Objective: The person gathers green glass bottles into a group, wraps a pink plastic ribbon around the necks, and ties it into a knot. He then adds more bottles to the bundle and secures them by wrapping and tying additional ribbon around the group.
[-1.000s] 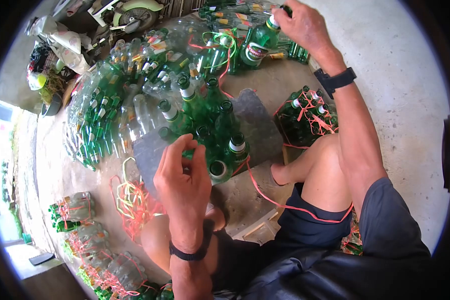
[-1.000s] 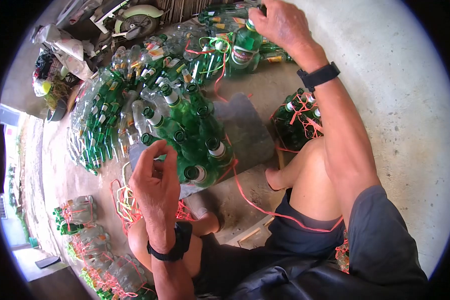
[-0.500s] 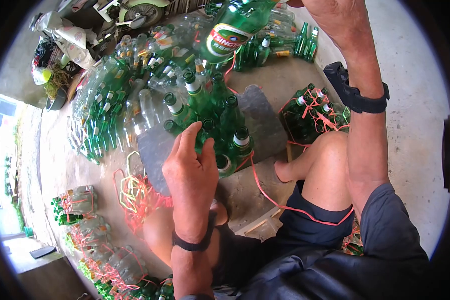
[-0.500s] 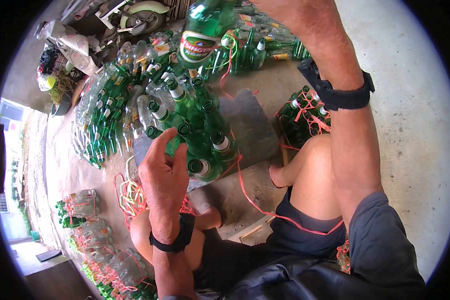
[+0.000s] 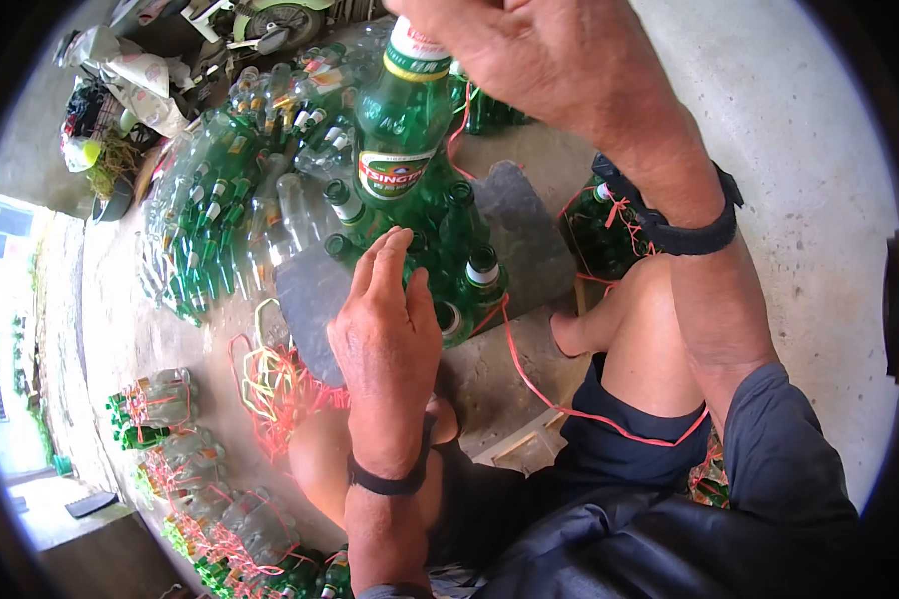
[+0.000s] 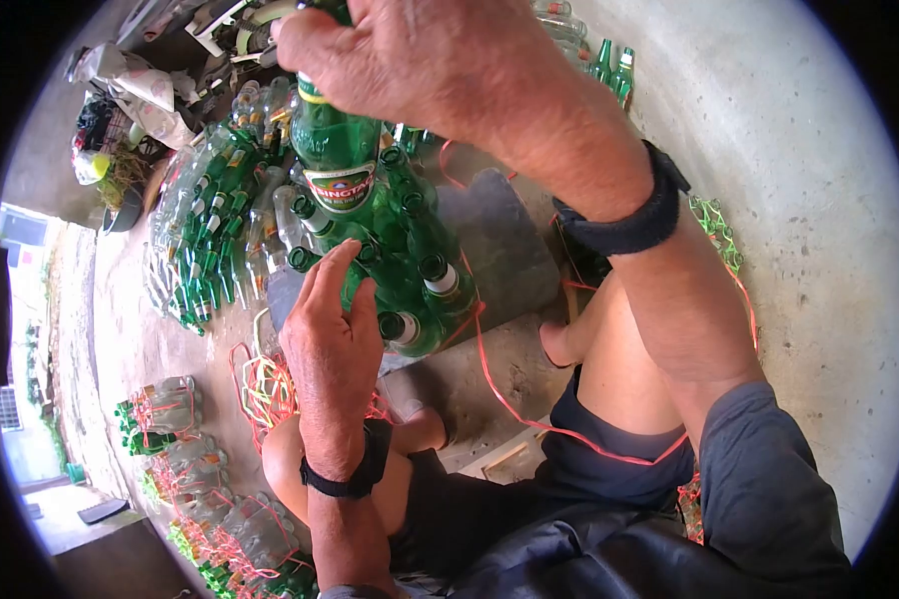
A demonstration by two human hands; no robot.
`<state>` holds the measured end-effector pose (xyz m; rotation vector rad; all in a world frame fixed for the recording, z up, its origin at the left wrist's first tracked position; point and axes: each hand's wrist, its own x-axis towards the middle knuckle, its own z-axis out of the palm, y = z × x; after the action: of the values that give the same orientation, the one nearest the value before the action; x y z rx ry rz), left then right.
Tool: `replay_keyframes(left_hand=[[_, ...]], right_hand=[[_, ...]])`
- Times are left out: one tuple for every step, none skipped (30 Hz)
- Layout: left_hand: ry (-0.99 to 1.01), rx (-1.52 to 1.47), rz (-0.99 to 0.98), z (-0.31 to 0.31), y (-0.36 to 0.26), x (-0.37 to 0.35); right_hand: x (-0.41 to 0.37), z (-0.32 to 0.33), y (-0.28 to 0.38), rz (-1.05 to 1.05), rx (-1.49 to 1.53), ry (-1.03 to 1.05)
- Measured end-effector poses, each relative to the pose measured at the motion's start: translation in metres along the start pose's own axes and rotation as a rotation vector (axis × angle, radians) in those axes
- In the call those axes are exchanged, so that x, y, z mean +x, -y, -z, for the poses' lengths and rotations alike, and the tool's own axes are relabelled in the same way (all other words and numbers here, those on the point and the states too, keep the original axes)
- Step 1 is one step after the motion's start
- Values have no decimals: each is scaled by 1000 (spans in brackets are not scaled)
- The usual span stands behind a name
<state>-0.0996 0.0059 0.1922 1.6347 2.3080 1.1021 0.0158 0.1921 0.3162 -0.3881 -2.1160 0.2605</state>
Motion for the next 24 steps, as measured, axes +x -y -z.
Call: replay_keyframes(left_hand=[[16,-4,13,0,0,0],[20,-3,13,-1,2,0],[-3,16,-24,-3,5,0],[-25,34,-61,-4,6,-1],[-21,34,-62,-3,4,0],[9,18,-6,-1,2,0],[38,1,50,0,0,0],[44,1,49,-1,0,0],[27,7,19,-1,1,0],[9,14,-10,-1,2,0],[13,12,-12,-1,4,0],[-2,24,-40,-3,7,0],[-19,37,-67,-4,9,0],[-17,35,-68,-3,7,0],[1,23,-26,-2,5,0],[18,11,17,-2,4,0],[21,10,17,-3,5,0],[5,15,-24,-4,8,0],[-13,20,-65,-5,10,0],[-11,19,-65,-4,10,0],[1,24,-50,-3,9,-1],[12,29,-35,-2,8,-1],[14,29,-34,-1,6,-1],[18,19,-19,-1,5,0]], right_hand=[[5,-3,5,-158,18,63],[6,-6,5,-161,18,63],[5,-10,5,-191,66,95],[4,-14,3,-223,113,126],[1,-19,-2,-162,9,117],[-2,-25,-6,-166,9,117],[-4,-29,-9,-119,22,98],[-6,-34,-13,-73,35,79],[-8,-40,-16,-29,-4,50],[-9,-45,-18,-33,-6,50],[-11,-49,-20,-17,27,41],[-12,-51,-21,-1,59,31],[-12,-47,-16,-85,34,128],[-14,-52,-20,-88,32,128],[-15,-61,-24,-69,-63,106],[-17,-68,-27,-49,-157,84],[-21,-72,-31,-52,-158,85],[-23,-73,-30,-37,-131,81],[-24,-74,-30,-21,-104,76],[-24,-76,-29,-23,-104,76],[-24,-77,-29,-3,-102,68],[-24,-78,-29,17,-100,60],[-23,-78,-29,15,-99,61],[-23,-77,-28,-6,-101,81]])
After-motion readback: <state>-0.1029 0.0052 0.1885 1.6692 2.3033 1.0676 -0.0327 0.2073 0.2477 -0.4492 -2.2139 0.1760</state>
